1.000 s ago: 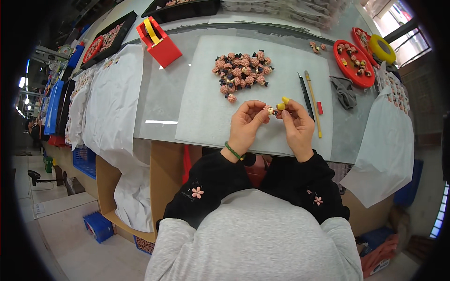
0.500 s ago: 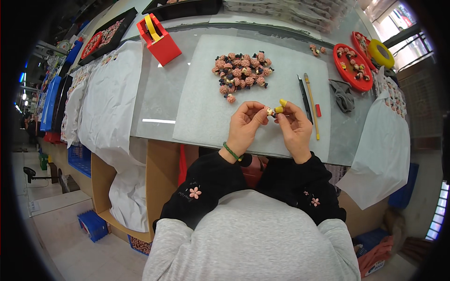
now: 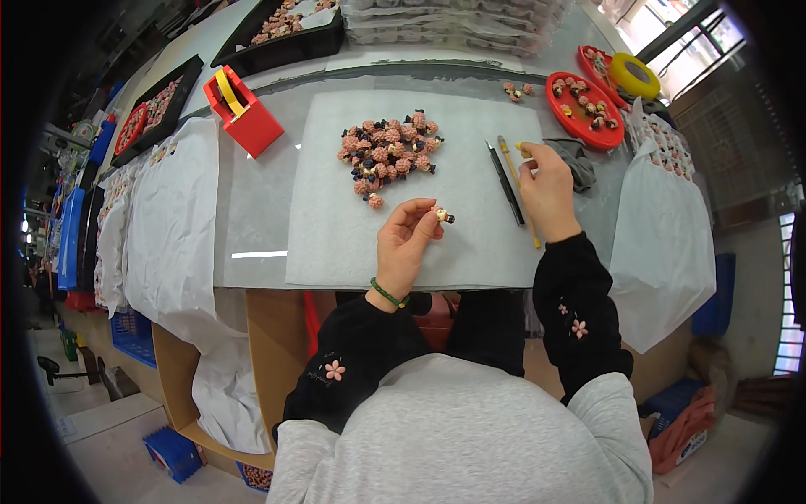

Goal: The person trims small figurines, scraping excess material from each piece using a craft knife and shaping tools before setting them down on the table.

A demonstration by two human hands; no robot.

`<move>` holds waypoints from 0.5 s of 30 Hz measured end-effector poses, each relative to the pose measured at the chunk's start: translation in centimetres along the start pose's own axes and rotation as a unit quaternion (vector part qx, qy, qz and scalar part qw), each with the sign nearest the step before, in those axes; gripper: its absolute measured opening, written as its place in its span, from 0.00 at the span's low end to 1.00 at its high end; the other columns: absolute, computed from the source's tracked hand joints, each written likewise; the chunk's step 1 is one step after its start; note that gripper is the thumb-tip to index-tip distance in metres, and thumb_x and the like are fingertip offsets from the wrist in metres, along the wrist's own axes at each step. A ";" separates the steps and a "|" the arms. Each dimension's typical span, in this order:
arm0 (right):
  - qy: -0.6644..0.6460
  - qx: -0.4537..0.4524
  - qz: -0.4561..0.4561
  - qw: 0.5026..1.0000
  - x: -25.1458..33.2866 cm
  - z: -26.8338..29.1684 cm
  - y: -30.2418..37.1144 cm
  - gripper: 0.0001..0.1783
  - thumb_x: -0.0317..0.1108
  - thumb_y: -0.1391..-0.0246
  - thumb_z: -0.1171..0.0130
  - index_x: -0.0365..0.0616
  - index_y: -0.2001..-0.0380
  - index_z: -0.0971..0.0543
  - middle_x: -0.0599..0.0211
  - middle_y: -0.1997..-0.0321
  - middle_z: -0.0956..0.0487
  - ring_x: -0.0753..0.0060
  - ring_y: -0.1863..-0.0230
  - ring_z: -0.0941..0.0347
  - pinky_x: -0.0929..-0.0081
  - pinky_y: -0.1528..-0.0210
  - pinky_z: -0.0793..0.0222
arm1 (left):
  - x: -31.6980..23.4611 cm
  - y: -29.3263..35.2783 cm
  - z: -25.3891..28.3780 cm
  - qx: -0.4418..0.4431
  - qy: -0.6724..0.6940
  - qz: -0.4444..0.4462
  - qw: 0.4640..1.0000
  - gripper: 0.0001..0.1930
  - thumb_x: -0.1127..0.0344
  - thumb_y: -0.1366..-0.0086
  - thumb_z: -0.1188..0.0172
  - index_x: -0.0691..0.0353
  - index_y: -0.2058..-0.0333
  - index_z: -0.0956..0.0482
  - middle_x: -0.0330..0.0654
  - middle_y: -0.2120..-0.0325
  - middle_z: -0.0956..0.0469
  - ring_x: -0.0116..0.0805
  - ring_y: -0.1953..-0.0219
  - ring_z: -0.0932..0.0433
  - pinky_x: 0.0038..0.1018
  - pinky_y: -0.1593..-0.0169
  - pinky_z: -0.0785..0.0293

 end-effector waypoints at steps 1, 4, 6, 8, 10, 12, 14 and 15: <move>0.001 -0.001 0.002 1.000 -0.5 -0.3 -0.4 0.13 0.22 0.60 0.47 0.36 0.66 0.27 0.55 0.70 0.25 0.68 0.74 0.27 0.76 0.69 0.32 | 0.1 0.0 0.0 0.001 0.006 0.003 1.000 0.12 0.71 0.40 0.49 0.68 0.58 0.32 0.40 0.69 0.27 0.24 0.71 0.30 0.19 0.65 0.33; 0.049 0.141 -0.064 0.987 -2.2 -3.1 -0.8 0.14 0.25 0.65 0.46 0.38 0.68 0.26 0.52 0.68 0.26 0.54 0.63 0.29 0.65 0.61 0.35 | 0.0 0.1 0.2 0.000 0.016 0.001 1.000 0.11 0.71 0.41 0.49 0.68 0.60 0.31 0.39 0.70 0.27 0.23 0.71 0.30 0.19 0.65 0.33; 0.049 0.150 -0.071 0.985 -2.3 -3.4 -1.1 0.13 0.25 0.65 0.46 0.38 0.69 0.26 0.52 0.68 0.26 0.54 0.63 0.30 0.65 0.62 0.35 | 0.0 0.2 0.3 -0.004 0.019 -0.003 1.000 0.10 0.71 0.41 0.48 0.68 0.61 0.30 0.38 0.70 0.27 0.23 0.70 0.30 0.18 0.65 0.32; 0.050 0.158 -0.082 0.983 -2.5 -3.6 -1.2 0.12 0.25 0.65 0.46 0.38 0.71 0.27 0.52 0.69 0.26 0.53 0.64 0.30 0.65 0.62 0.35 | 0.1 0.0 0.2 0.006 0.021 0.004 1.000 0.12 0.71 0.41 0.48 0.68 0.59 0.31 0.38 0.70 0.27 0.23 0.71 0.30 0.18 0.65 0.32; 0.058 0.164 -0.069 0.982 -2.8 -3.9 -1.4 0.12 0.26 0.66 0.46 0.36 0.71 0.27 0.55 0.75 0.25 0.63 0.74 0.27 0.73 0.69 0.33 | -0.1 0.1 0.2 0.004 0.029 0.002 1.000 0.13 0.71 0.40 0.49 0.68 0.57 0.32 0.39 0.70 0.27 0.24 0.71 0.30 0.19 0.65 0.33; 0.041 0.151 -0.072 0.985 -2.8 -3.5 -1.5 0.13 0.26 0.65 0.46 0.36 0.70 0.27 0.56 0.77 0.26 0.65 0.75 0.27 0.74 0.70 0.33 | 0.0 0.1 0.4 0.000 0.037 0.000 0.999 0.14 0.70 0.40 0.50 0.69 0.55 0.32 0.39 0.69 0.27 0.24 0.70 0.30 0.19 0.64 0.33; 0.022 0.143 -0.073 0.987 -2.2 -2.5 -1.9 0.13 0.26 0.64 0.46 0.37 0.69 0.27 0.58 0.78 0.26 0.68 0.76 0.28 0.75 0.70 0.34 | 0.5 0.1 0.6 0.008 0.033 0.025 0.999 0.16 0.70 0.39 0.51 0.69 0.53 0.33 0.39 0.69 0.27 0.25 0.70 0.30 0.19 0.63 0.33; 0.000 0.119 -0.073 0.990 -1.8 -1.3 -2.3 0.14 0.27 0.63 0.47 0.37 0.67 0.27 0.59 0.79 0.27 0.71 0.76 0.28 0.77 0.70 0.34 | 0.5 0.1 0.8 0.001 0.033 0.026 0.999 0.16 0.70 0.39 0.51 0.69 0.53 0.33 0.39 0.69 0.27 0.25 0.70 0.30 0.19 0.63 0.33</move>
Point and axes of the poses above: each hand's wrist, its own y-axis away from the middle knuckle, its own z-axis out of the back of the hand, x = y × z, the point moved 7 cm from there along -y, towards the middle knuckle
